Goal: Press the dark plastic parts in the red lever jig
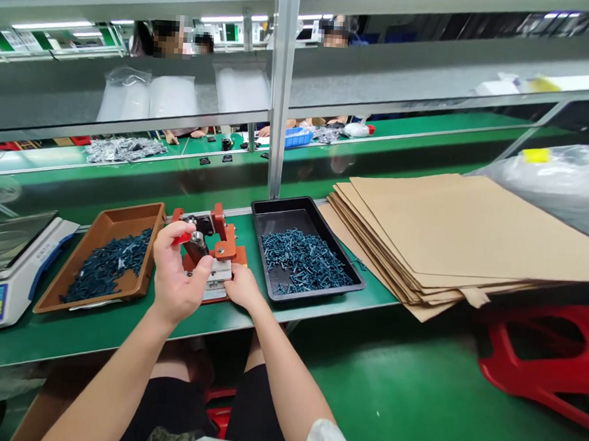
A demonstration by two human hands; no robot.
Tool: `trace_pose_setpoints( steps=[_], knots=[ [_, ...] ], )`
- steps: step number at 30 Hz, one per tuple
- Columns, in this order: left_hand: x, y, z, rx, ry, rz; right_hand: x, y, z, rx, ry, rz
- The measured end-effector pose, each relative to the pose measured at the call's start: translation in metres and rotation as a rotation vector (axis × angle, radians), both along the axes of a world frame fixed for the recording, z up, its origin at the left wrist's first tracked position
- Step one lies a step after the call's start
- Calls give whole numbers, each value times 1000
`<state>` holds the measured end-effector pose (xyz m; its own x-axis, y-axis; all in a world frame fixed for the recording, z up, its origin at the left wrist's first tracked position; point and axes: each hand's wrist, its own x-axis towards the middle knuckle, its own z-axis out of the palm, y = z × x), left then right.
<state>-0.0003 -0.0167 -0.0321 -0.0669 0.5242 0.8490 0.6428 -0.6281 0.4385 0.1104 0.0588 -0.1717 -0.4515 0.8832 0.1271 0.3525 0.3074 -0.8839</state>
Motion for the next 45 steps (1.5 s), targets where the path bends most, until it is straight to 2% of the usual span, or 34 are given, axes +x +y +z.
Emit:
trace_pose_setpoints(
  steps=[3,10,14,17,19,21,25,28,30,31,34,36,38,39,40,42,45],
  knots=[
    [1,0,-7,21,56,20,1,1,3,-13,-9,-7],
    [2,26,0,162,118,101,-2,4,4,-30,-45,-29],
    [5,20,-5,123,76,98,-3,3,3,-17,-27,-59],
    [2,14,-6,130,82,74,-2,4,0,-7,-9,-26],
    [-3,16,0,139,104,60,-2,6,-3,12,2,-11],
    [-10,27,12,95,86,43,-2,6,-5,32,18,-12],
    [-23,71,43,-172,-122,-51,-4,0,-9,85,5,-47],
    [-29,88,50,-271,-226,-93,-3,-10,-13,185,22,-83],
    [-32,79,37,-218,-214,-6,-1,-16,-14,257,83,-94],
    [-34,68,24,-173,-187,68,1,-18,-15,281,114,-93],
    [-54,32,-35,-93,-101,313,4,-22,-14,306,158,-70],
    [-74,16,-81,-226,-43,419,4,-21,-14,312,158,-62],
    [-91,10,-120,-468,44,389,3,-20,-13,308,128,-76],
    [-97,9,-133,-576,56,366,2,-20,-13,301,101,-88],
    [-101,9,-143,-658,43,346,0,-20,-13,294,66,-97],
    [-105,11,-152,-734,-64,327,-4,-20,-12,277,-17,-96],
    [-108,13,-151,-679,-478,254,-11,-19,-10,244,-113,-85]
  ],
)
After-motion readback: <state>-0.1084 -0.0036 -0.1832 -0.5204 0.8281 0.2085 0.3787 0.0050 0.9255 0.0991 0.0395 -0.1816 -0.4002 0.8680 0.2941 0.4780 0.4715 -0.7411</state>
